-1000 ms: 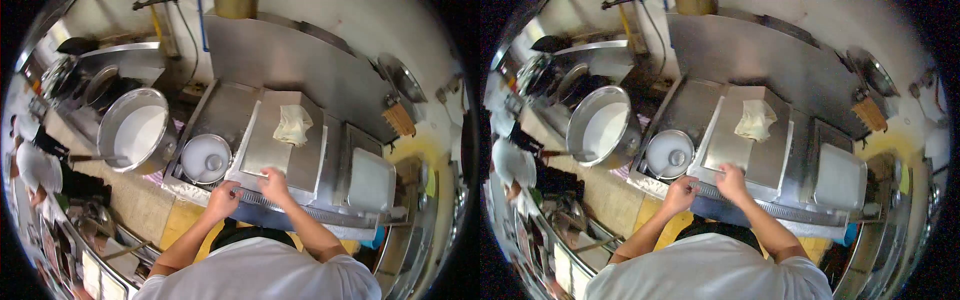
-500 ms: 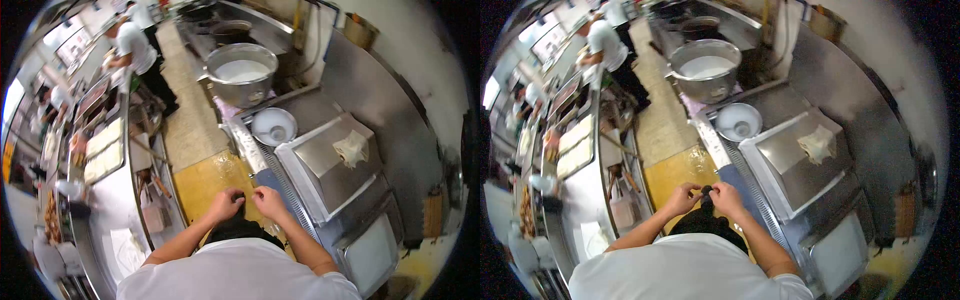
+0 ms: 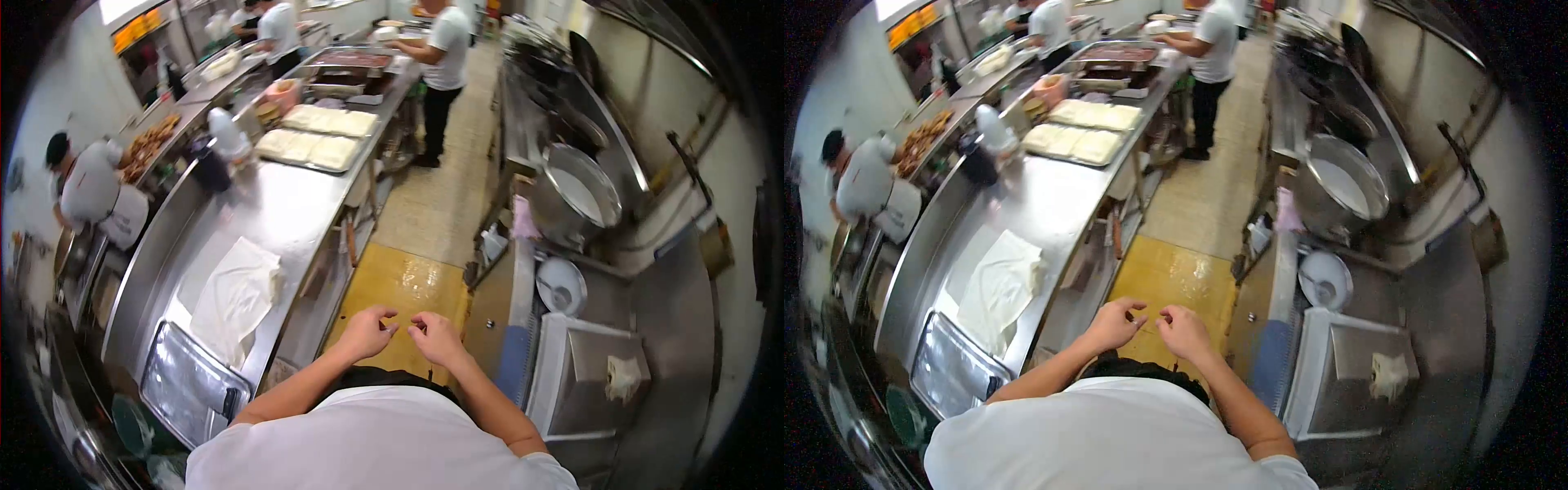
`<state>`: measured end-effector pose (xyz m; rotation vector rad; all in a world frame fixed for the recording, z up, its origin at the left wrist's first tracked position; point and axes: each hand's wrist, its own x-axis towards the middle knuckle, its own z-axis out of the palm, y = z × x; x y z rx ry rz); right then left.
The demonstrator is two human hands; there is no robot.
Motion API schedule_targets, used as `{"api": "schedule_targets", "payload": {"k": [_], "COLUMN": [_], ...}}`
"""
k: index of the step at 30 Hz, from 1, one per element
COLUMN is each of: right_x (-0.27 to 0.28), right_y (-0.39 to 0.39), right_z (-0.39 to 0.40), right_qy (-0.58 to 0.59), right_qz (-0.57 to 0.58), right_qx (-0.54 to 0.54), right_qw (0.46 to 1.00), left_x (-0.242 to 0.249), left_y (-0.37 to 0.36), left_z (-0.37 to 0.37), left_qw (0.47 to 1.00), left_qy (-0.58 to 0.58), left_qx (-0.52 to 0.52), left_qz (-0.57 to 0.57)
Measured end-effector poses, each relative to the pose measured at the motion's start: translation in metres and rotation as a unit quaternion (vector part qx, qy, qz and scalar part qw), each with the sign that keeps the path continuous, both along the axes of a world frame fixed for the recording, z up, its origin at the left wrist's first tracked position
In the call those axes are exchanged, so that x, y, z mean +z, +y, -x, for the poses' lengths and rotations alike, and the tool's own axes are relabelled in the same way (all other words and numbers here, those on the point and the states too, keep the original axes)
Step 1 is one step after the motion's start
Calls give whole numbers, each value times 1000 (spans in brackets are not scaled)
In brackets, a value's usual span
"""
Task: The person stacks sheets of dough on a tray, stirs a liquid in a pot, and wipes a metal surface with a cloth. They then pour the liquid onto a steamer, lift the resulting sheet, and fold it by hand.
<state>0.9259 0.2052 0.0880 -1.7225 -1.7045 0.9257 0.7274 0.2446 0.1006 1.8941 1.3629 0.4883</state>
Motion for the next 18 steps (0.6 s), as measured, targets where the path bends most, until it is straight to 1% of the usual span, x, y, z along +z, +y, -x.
{"api": "schedule_targets", "payload": {"k": [4, 6, 9, 12, 13, 16, 17, 18], "right_x": [9, 9, 2, -8, -11, -17, -17, -20], "right_y": [43, 60, 80, 91, 94, 101, 102, 103], "right_z": [79, 122, 187, 248, 267, 320, 335, 348], "right_qy": [-3, -13, -12, -9, -8, -52, -61, -63], "right_qz": [20, 8, -8, 12, 25, 52, 51, 58], "right_qx": [102, 149, 208, 255, 270, 326, 343, 356], "right_qw": [995, 989, 978, 967, 962, 942, 936, 931], "left_x": [-5, -6, -25, -50, -46, -38, -60, -66], "left_y": [0, -1, -6, -12, -14, -22, -26, -30], "left_z": [86, 131, 192, 251, 266, 308, 323, 334], "left_qw": [993, 986, 970, 963, 952, 937, 936, 931], "left_qy": [-16, -12, -41, -11, 14, 45, 47, 66], "left_qx": [119, 163, 229, 264, 292, 336, 346, 357], "left_qz": [21, 35, 68, 59, 90, 89, 37, 28]}}
